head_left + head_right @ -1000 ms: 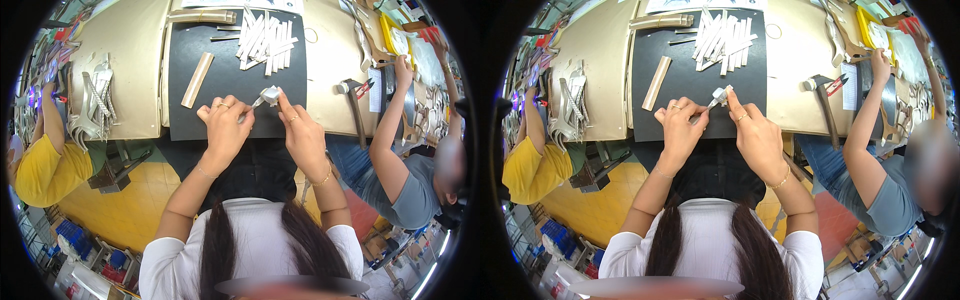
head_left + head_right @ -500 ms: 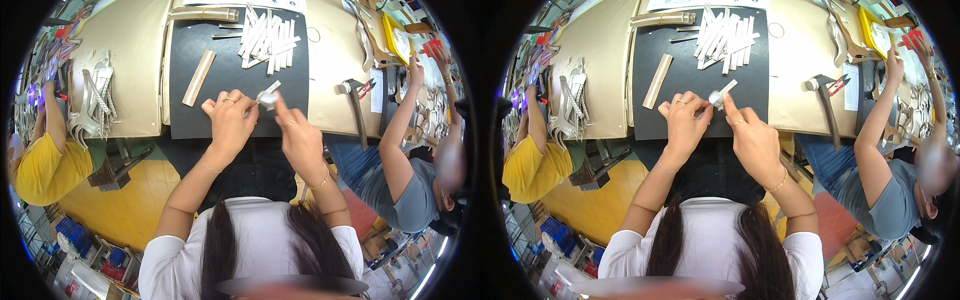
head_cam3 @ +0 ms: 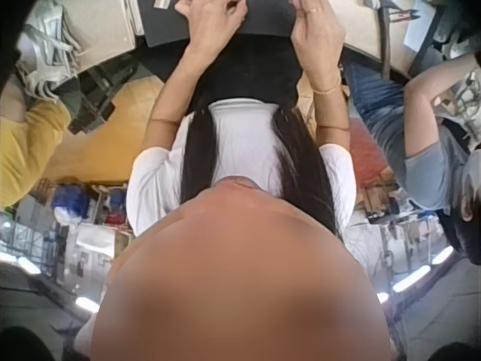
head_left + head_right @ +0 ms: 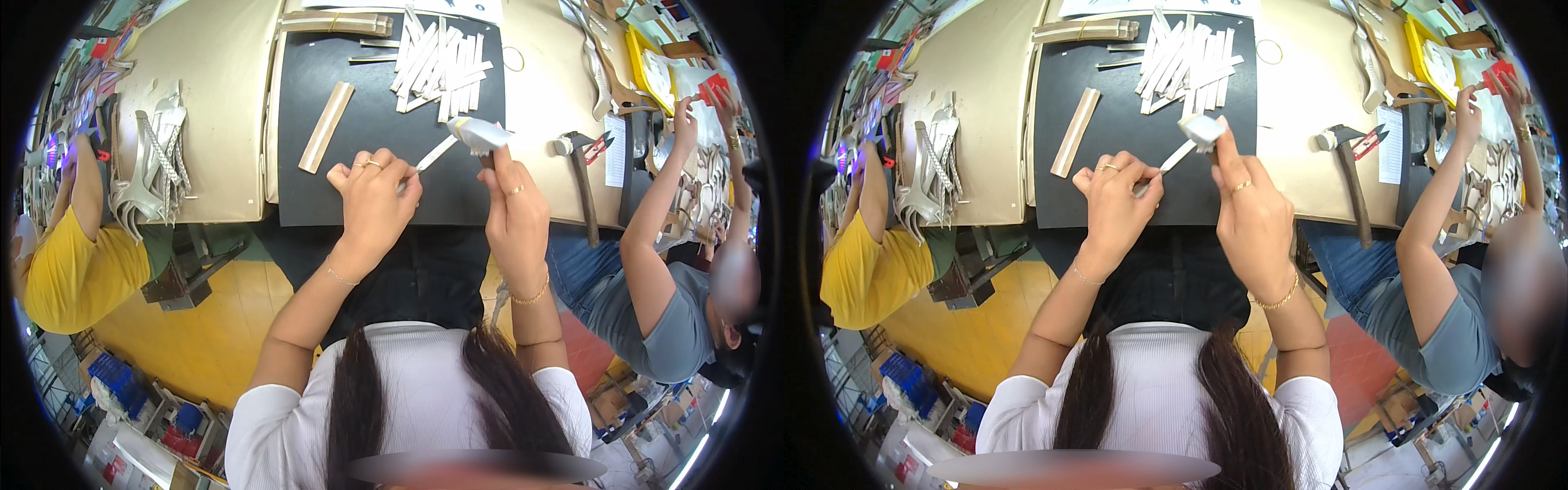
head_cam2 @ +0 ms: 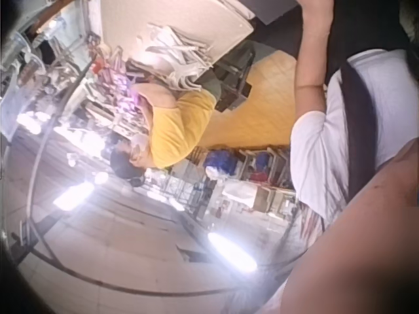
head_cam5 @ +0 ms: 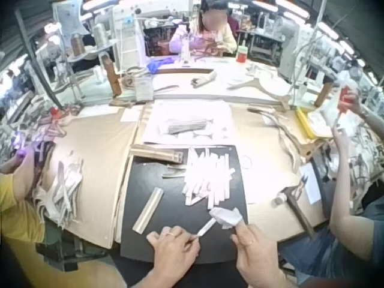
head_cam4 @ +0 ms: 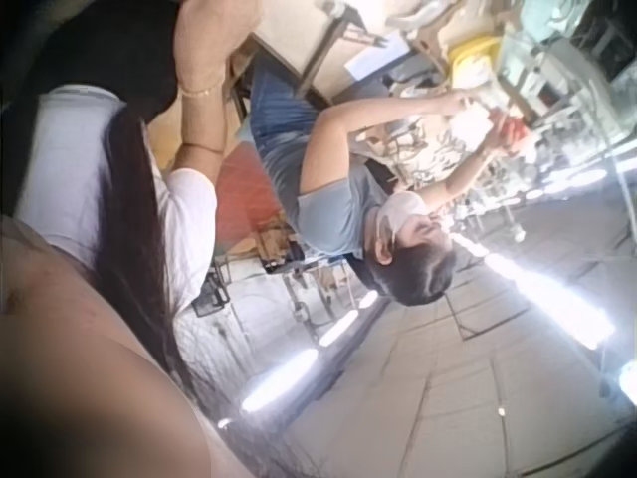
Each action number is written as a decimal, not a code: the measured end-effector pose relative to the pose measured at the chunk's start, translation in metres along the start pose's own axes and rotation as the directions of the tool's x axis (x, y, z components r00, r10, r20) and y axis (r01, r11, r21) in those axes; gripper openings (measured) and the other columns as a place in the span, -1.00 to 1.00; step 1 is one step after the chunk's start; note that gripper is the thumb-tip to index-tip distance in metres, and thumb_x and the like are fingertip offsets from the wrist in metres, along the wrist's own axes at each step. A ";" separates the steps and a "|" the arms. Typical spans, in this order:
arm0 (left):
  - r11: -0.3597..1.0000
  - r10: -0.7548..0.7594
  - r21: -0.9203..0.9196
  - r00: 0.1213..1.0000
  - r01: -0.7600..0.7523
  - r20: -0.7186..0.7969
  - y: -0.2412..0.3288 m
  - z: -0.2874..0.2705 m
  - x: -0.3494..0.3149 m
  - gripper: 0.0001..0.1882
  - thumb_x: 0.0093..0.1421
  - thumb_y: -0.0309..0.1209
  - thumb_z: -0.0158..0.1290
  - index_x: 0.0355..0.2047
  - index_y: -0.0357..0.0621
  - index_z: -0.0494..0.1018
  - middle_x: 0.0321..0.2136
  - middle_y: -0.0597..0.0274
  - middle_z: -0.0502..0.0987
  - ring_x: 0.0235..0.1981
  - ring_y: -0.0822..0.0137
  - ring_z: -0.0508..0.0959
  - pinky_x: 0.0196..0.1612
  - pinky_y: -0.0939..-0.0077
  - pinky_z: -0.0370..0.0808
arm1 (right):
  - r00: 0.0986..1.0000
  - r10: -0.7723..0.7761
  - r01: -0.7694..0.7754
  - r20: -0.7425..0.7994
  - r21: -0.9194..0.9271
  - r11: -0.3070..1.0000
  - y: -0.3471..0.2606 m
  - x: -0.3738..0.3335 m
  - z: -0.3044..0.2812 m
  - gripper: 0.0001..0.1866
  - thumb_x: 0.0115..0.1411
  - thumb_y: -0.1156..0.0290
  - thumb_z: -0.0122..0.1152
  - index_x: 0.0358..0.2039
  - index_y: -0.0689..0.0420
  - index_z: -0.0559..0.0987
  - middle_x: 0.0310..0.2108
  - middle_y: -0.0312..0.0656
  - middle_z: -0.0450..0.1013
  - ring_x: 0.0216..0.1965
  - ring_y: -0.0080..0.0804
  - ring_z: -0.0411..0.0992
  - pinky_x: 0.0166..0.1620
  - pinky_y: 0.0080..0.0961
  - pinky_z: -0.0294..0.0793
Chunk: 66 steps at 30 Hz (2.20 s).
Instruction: The person smooths multiple small leather straps on a black mat using a handheld tool, then gathers the finished straps and briefly handles a sandal. The person works at a table in a workshop with other workers visible nearby.
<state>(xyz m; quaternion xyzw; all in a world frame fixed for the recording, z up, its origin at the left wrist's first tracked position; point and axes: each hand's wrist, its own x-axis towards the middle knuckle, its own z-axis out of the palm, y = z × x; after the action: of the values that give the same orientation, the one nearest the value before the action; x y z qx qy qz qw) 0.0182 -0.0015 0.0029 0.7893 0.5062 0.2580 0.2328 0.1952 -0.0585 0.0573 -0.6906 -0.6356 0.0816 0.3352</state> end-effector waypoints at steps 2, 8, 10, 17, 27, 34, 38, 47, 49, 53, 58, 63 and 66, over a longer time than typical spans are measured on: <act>1.000 -0.004 0.016 1.000 0.004 0.012 0.001 -0.001 0.001 -0.94 0.06 -0.39 0.28 -0.49 -0.05 0.63 -0.46 0.41 0.52 -0.30 0.31 0.46 -0.09 0.24 0.07 | 0.990 0.006 0.003 0.139 -0.067 0.998 -0.004 -0.005 0.002 -0.43 0.30 0.47 0.20 0.33 -0.01 0.41 -0.39 -0.11 0.49 -0.50 -0.09 0.51 -0.43 -0.24 0.50; 1.000 0.013 0.027 1.000 -0.013 0.009 0.001 0.000 0.001 -0.95 0.06 -0.40 0.28 -0.50 -0.04 0.62 -0.47 0.41 0.50 -0.29 0.30 0.46 -0.09 0.24 0.08 | 0.992 -0.023 0.025 0.123 -0.013 1.000 -0.001 -0.008 0.004 -0.42 0.31 0.43 0.20 0.35 -0.05 0.38 -0.45 -0.15 0.44 -0.53 -0.12 0.50 -0.46 -0.21 0.49; 0.999 0.009 0.036 1.000 -0.009 0.004 0.001 0.001 0.001 -0.94 0.06 -0.40 0.28 -0.50 -0.04 0.62 -0.47 0.40 0.50 -0.29 0.31 0.46 -0.09 0.24 0.08 | 0.997 -0.048 0.045 0.066 0.040 0.998 -0.006 -0.014 0.005 -0.42 0.33 0.41 0.18 0.36 -0.07 0.38 -0.46 -0.15 0.43 -0.52 -0.13 0.51 -0.46 -0.22 0.50; 1.000 0.004 -0.025 1.000 -0.005 -0.031 -0.004 -0.004 -0.007 -0.96 0.09 -0.40 0.28 -0.46 -0.04 0.65 -0.45 0.43 0.52 -0.30 0.35 0.46 -0.08 0.27 0.08 | 0.949 0.034 0.013 0.313 -0.148 0.989 -0.009 -0.025 0.019 -0.44 0.32 0.40 0.19 0.34 -0.09 0.41 -0.45 -0.16 0.42 -0.54 -0.16 0.51 -0.46 -0.25 0.50; 0.999 -0.033 -0.018 0.999 0.032 -0.016 -0.002 -0.005 -0.007 -0.93 0.07 -0.38 0.29 -0.50 -0.04 0.64 -0.47 0.42 0.52 -0.32 0.33 0.45 -0.09 0.26 0.08 | 0.995 -0.077 0.072 0.060 0.084 0.994 -0.019 -0.020 0.008 -0.44 0.30 0.46 0.19 0.32 -0.06 0.42 -0.43 -0.15 0.45 -0.51 -0.11 0.51 -0.45 -0.23 0.50; 1.000 0.011 0.000 0.999 -0.011 -0.035 -0.004 -0.004 -0.008 -0.90 0.05 -0.41 0.28 -0.54 -0.04 0.56 -0.46 0.41 0.49 -0.28 0.28 0.45 -0.12 0.19 0.08 | 0.992 -0.040 0.040 0.119 0.007 0.999 -0.011 -0.013 0.008 -0.37 0.24 0.52 0.26 0.34 -0.01 0.40 -0.39 -0.17 0.49 -0.50 -0.13 0.51 -0.44 -0.23 0.50; 1.000 0.003 0.029 1.000 -0.002 -0.024 -0.004 -0.004 -0.011 -0.93 0.06 -0.40 0.30 -0.51 -0.04 0.62 -0.46 0.43 0.51 -0.30 0.32 0.45 -0.09 0.23 0.08 | 0.982 -0.057 0.062 0.178 -0.021 0.998 -0.017 -0.026 0.011 -0.38 0.26 0.48 0.25 0.35 -0.06 0.39 -0.42 -0.20 0.47 -0.52 -0.19 0.52 -0.45 -0.25 0.50; 0.999 -0.031 -0.014 0.999 0.030 -0.010 -0.008 -0.015 -0.019 -0.93 0.06 -0.38 0.32 -0.43 -0.04 0.68 -0.44 0.45 0.54 -0.30 0.36 0.46 -0.06 0.27 0.08 | 0.971 -0.022 0.049 0.240 -0.107 0.993 -0.011 -0.016 0.010 -0.41 0.29 0.43 0.20 0.34 -0.09 0.41 -0.47 -0.18 0.41 -0.53 -0.17 0.51 -0.46 -0.25 0.52; 0.999 -0.045 -0.010 0.999 0.045 -0.008 -0.007 -0.013 -0.019 -0.93 0.06 -0.38 0.32 -0.45 -0.04 0.67 -0.44 0.44 0.54 -0.30 0.35 0.46 -0.06 0.27 0.08 | 0.985 -0.047 0.051 0.167 -0.018 0.999 -0.016 -0.016 0.007 -0.42 0.29 0.44 0.20 0.33 -0.07 0.41 -0.46 -0.17 0.42 -0.52 -0.16 0.52 -0.45 -0.24 0.52; 0.998 -0.062 0.001 0.998 0.062 0.008 -0.007 -0.013 -0.018 -0.93 0.06 -0.39 0.31 -0.49 -0.06 0.65 -0.45 0.42 0.54 -0.30 0.34 0.46 -0.07 0.26 0.08 | 0.949 -0.030 0.047 0.313 -0.047 0.998 -0.025 -0.019 0.010 -0.43 0.29 0.48 0.20 0.32 -0.04 0.42 -0.40 -0.15 0.48 -0.49 -0.15 0.53 -0.45 -0.24 0.51; 1.000 -0.007 -0.004 0.999 0.007 -0.040 -0.007 -0.011 -0.017 -0.89 0.02 -0.42 0.30 -0.54 -0.03 0.56 -0.48 0.43 0.49 -0.31 0.31 0.45 -0.12 0.22 0.08 | 0.979 -0.016 0.019 0.201 -0.015 1.000 -0.021 -0.016 0.009 -0.40 0.26 0.49 0.24 0.32 -0.04 0.42 -0.36 -0.16 0.52 -0.49 -0.15 0.53 -0.44 -0.26 0.50; 1.000 -0.016 0.023 1.000 0.017 -0.015 -0.007 -0.012 -0.019 -0.91 0.02 -0.42 0.31 -0.51 -0.02 0.59 -0.47 0.43 0.50 -0.30 0.32 0.45 -0.11 0.22 0.09 | 0.933 -0.008 0.052 0.360 -0.113 0.992 -0.027 -0.029 0.012 -0.43 0.29 0.44 0.23 0.32 -0.08 0.44 -0.42 -0.21 0.46 -0.53 -0.25 0.53 -0.46 -0.33 0.51; 1.000 0.011 0.023 0.999 -0.010 -0.052 -0.009 -0.017 -0.024 -0.93 0.04 -0.41 0.32 -0.47 0.00 0.63 -0.46 0.45 0.51 -0.29 0.33 0.46 -0.11 0.22 0.09 | 0.928 0.027 0.018 0.371 -0.119 0.993 -0.024 -0.030 0.015 -0.41 0.28 0.49 0.22 0.33 -0.08 0.42 -0.41 -0.18 0.46 -0.49 -0.12 0.52 -0.43 -0.27 0.50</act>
<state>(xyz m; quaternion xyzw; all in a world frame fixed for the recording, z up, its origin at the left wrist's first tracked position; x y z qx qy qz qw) -0.0073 -0.0187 0.0062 0.7875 0.5110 0.2738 0.2090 0.1623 -0.0816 0.0498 -0.6831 -0.6897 0.1732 0.1662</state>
